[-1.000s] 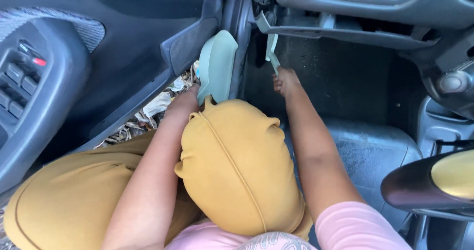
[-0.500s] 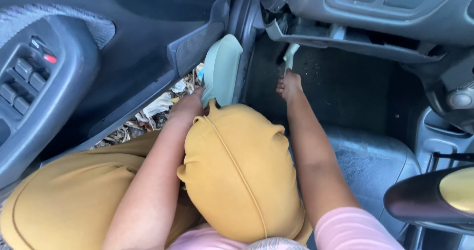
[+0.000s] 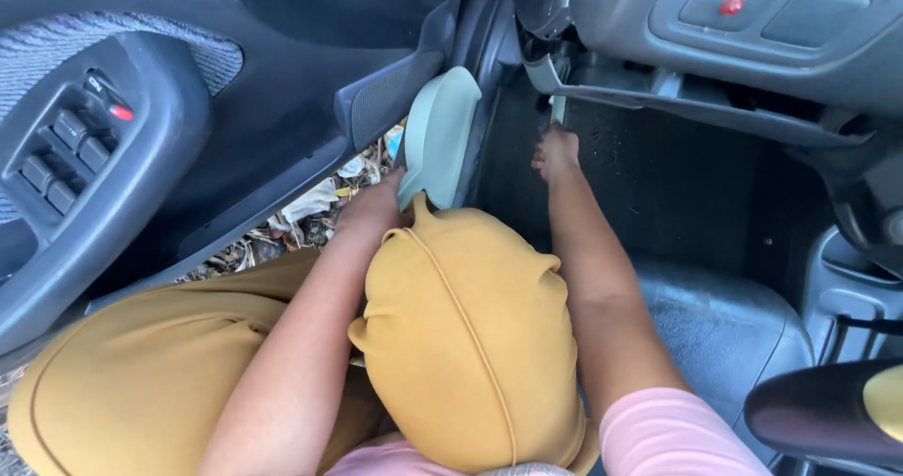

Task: The person sweeps debris from the car's floor mat using a small brush and dustpan. They gather the dirt into the dustpan and continue sweeping different areas of the driver's side floor.

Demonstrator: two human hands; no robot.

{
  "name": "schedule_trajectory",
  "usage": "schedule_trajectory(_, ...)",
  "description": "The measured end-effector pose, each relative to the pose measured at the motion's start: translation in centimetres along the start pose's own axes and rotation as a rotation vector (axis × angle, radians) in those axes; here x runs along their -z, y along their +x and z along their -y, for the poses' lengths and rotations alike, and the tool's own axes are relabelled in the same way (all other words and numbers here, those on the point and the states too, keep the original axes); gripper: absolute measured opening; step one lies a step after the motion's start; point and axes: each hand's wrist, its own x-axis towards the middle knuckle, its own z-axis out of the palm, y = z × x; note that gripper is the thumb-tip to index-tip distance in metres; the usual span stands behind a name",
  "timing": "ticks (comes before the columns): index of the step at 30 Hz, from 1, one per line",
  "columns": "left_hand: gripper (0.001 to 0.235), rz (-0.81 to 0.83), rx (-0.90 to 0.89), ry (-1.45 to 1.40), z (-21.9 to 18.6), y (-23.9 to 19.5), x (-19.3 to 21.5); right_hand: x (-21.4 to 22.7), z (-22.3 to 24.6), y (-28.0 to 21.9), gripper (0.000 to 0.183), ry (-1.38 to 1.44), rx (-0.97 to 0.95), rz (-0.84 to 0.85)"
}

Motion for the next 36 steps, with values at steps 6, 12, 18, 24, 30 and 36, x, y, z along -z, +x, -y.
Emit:
schedule_trajectory(6, 0.066, -0.052, -0.032, 0.068, -1.7, -1.2, 1.2, -2.1, 1.3, 3.3, 0.038, 0.048, -0.043, 0.106)
schedule_trajectory(12, 0.067, -0.062, 0.020, 0.102, -2.6, -3.5, 1.9, 2.1, 1.0, 2.8, 0.032, 0.104, -0.066, -0.048)
schedule_trajectory(18, 0.068, -0.091, 0.031, 0.110, -2.1, -2.1, 1.1, -1.6, 2.1, 1.6, 0.030, 0.043, 0.030, 0.064)
schedule_trajectory(24, 0.070, -0.097, 0.055, 0.105, -1.6, -1.4, 0.8, 2.0, 1.7, 6.8, 0.028, 0.073, -0.064, 0.186)
schedule_trajectory(30, 0.069, -0.081, 0.027, 0.070, -2.0, -2.3, 1.3, 3.5, -0.8, 7.5, 0.035, 0.109, -0.070, -0.123)
schedule_trajectory(36, 0.072, -0.085, 0.021, 0.064, -1.9, -2.1, 1.0, -3.1, 0.3, 3.1, 0.034, 0.027, 0.019, 0.053)
